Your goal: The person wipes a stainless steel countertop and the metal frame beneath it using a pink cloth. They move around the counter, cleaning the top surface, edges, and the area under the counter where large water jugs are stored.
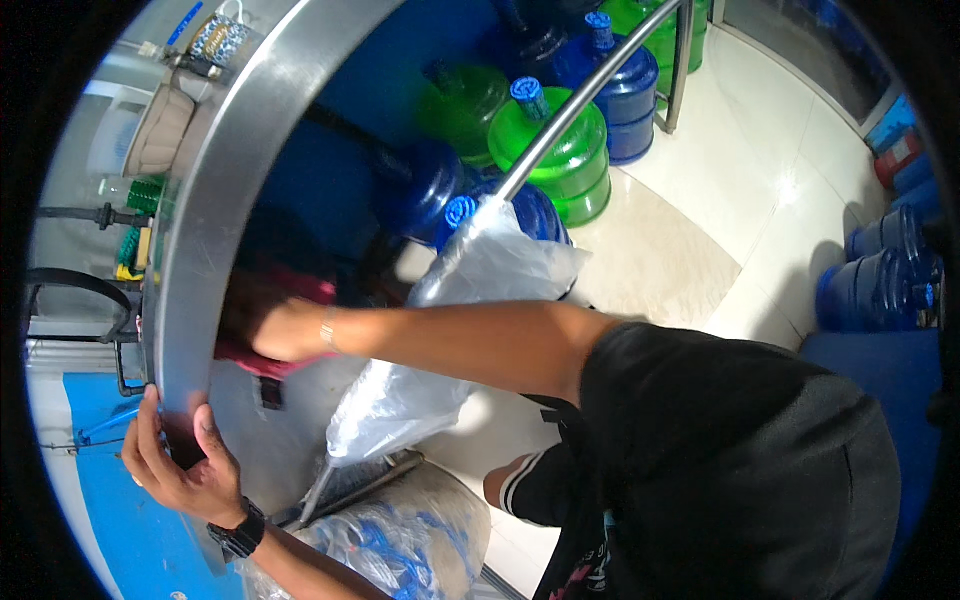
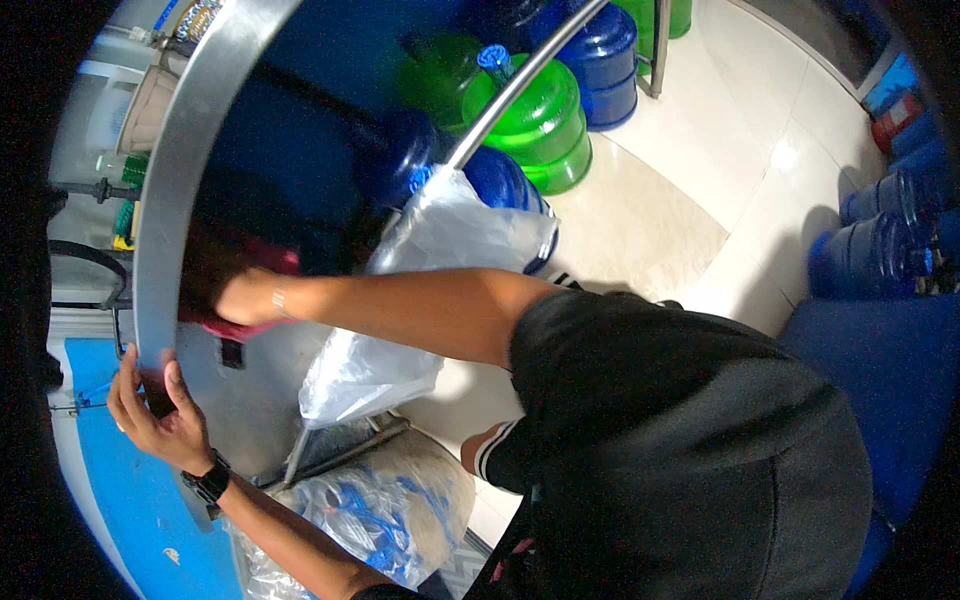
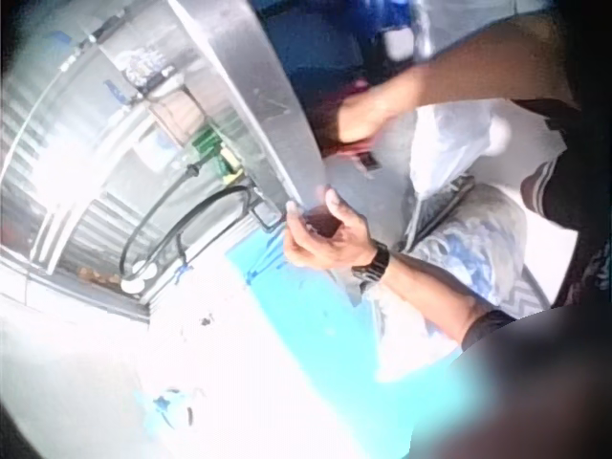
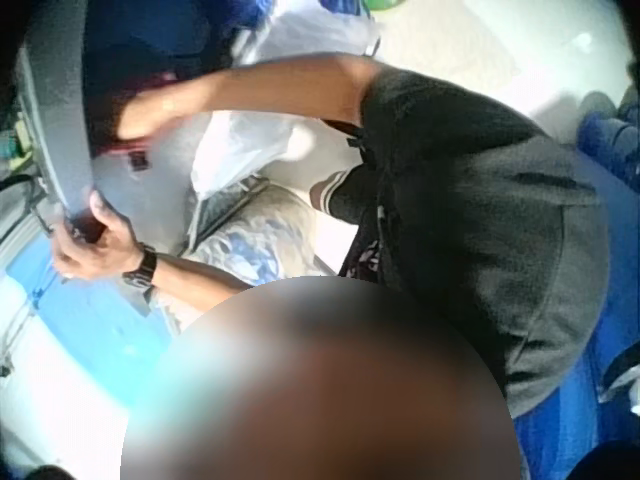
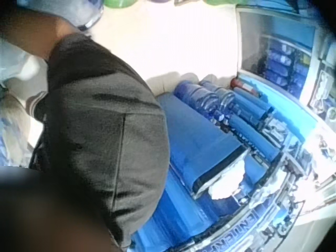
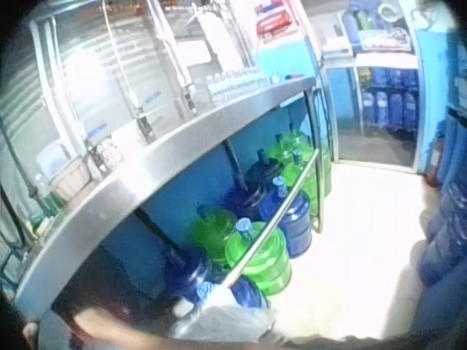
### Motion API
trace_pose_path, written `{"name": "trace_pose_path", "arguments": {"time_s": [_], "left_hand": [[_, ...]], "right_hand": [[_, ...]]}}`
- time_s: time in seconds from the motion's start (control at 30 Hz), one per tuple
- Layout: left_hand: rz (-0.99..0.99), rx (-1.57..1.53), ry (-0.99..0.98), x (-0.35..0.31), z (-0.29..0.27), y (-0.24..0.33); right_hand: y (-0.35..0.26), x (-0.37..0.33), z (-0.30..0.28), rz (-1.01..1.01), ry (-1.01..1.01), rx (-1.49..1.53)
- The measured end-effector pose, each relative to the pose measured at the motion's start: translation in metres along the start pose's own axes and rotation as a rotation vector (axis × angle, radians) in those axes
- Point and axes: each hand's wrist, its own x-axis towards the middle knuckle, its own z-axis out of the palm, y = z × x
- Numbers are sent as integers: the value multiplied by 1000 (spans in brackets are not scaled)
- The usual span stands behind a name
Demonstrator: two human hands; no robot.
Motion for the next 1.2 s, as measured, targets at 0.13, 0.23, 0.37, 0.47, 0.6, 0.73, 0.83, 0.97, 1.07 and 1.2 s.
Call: {"name": "trace_pose_path", "arguments": {"time_s": [0.13, 0.23, 0.37, 0.47, 0.6, 0.73, 0.83, 0.97, 1.07, 1.2], "left_hand": [[11, 8, 5, 0, -1, 3], [5, 1, 8, 1, -1, 3], [-28, -6, -1, 1, -1, 4], [7, -19, 6, 3, -1, 4], [-36, -50, -6, 4, -3, 7], [-49, -28, 1, 5, -2, 8], [-41, -41, 2, 4, -2, 7], [-45, -54, -9, 5, -3, 9], [-44, -23, 23, 6, -4, 13], [-108, -48, 37, 9, -7, 18]], "right_hand": [[40, 0, -24, 275, -355, -371], [41, 32, -16, 406, -321, -188], [0, 19, 6, 274, -403, 124], [7, -40, -5, 169, -290, -91], [58, -43, -10, 686, -375, -65], [35, 7, 17, 276, -501, -188], [-3, 0, 17, 87, -220, -56], [24, -31, -6, 367, -265, -108], [87, -25, -10, 484, -495, -285], [145, 9, -32, 436, -556, -544]]}}
